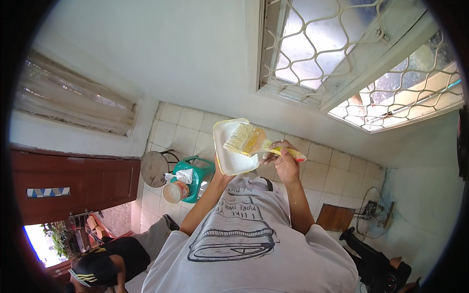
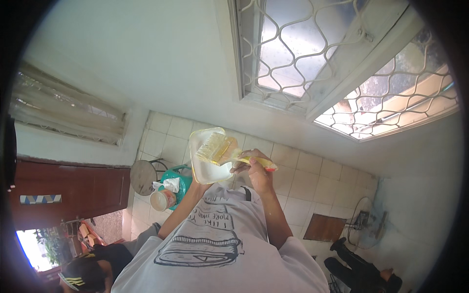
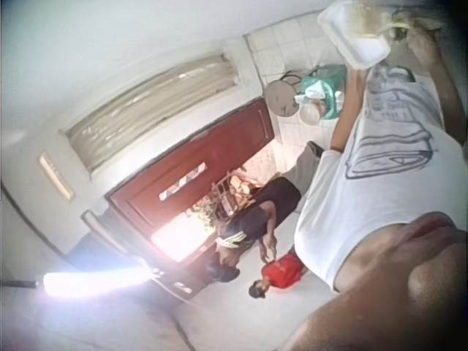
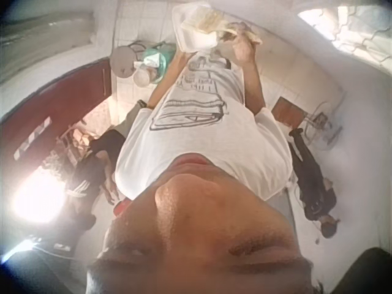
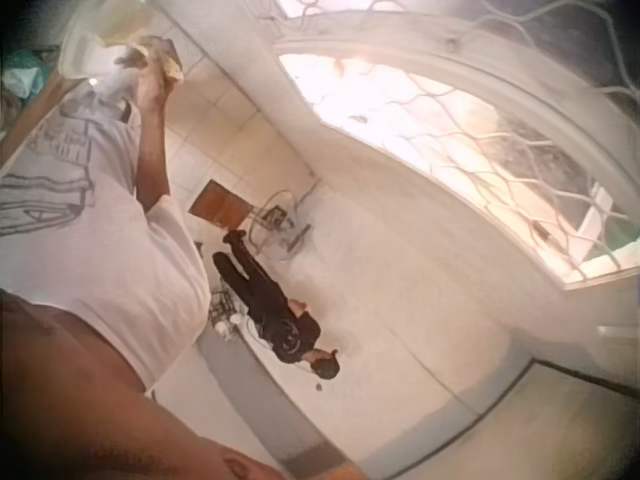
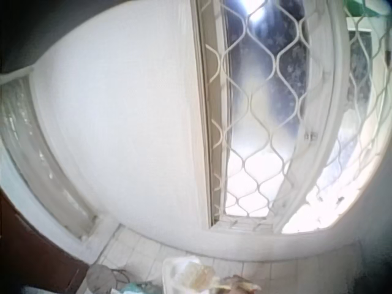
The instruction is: The person paints a wall and window frame using a brush and a container of white paint, and moves a circular wooden table to continue work.
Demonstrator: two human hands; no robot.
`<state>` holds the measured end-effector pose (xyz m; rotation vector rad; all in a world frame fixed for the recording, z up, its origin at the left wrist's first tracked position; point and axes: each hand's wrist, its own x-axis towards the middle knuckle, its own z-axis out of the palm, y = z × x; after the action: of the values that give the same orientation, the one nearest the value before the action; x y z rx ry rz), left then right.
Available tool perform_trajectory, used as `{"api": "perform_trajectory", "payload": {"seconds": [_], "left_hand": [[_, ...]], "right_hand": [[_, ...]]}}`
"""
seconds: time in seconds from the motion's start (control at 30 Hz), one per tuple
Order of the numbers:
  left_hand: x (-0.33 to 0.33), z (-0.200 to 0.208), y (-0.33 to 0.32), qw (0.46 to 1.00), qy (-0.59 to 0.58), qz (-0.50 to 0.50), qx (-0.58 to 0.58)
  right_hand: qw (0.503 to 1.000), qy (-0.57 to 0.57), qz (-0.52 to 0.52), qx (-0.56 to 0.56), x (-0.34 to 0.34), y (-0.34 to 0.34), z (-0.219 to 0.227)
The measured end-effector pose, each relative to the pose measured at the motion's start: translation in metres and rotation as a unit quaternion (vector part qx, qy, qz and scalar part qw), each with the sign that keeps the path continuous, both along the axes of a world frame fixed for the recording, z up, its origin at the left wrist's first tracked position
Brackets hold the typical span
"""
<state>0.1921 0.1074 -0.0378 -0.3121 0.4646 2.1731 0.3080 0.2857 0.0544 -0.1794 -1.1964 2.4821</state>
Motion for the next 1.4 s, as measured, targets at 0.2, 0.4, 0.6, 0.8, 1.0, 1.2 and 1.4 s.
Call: {"api": "perform_trajectory", "payload": {"seconds": [0.2, 0.4, 0.6, 0.8, 1.0, 1.2, 1.4], "left_hand": [[-0.001, -0.019, -0.021, 0.998, -0.013, 0.054, -0.005], [-0.005, -0.024, -0.043, 0.995, -0.025, 0.095, 0.001], [-0.018, -0.016, -0.058, 0.994, -0.035, 0.106, 0.022], [-0.041, 0.009, -0.081, 0.996, -0.041, 0.076, 0.015], [-0.083, 0.003, -0.113, 0.999, -0.026, 0.038, 0.024], [-0.142, -0.012, -0.153, 0.995, 0.015, 0.060, 0.077], [-0.178, -0.006, -0.192, 0.994, -0.006, 0.100, 0.041]], "right_hand": [[0.993, 0.079, 0.092, -0.008, -0.005, 0.005, -0.001], [0.983, 0.088, 0.160, -0.018, -0.021, -0.004, -0.002], [0.980, 0.045, 0.192, 0.002, -0.040, -0.022, -0.003], [0.980, -0.011, 0.191, 0.052, -0.070, -0.052, 0.007], [0.984, -0.045, 0.153, 0.074, -0.104, -0.106, 0.024], [0.988, -0.051, 0.120, 0.087, -0.141, -0.167, 0.036], [0.995, -0.029, 0.059, 0.078, -0.176, -0.210, 0.050]]}}
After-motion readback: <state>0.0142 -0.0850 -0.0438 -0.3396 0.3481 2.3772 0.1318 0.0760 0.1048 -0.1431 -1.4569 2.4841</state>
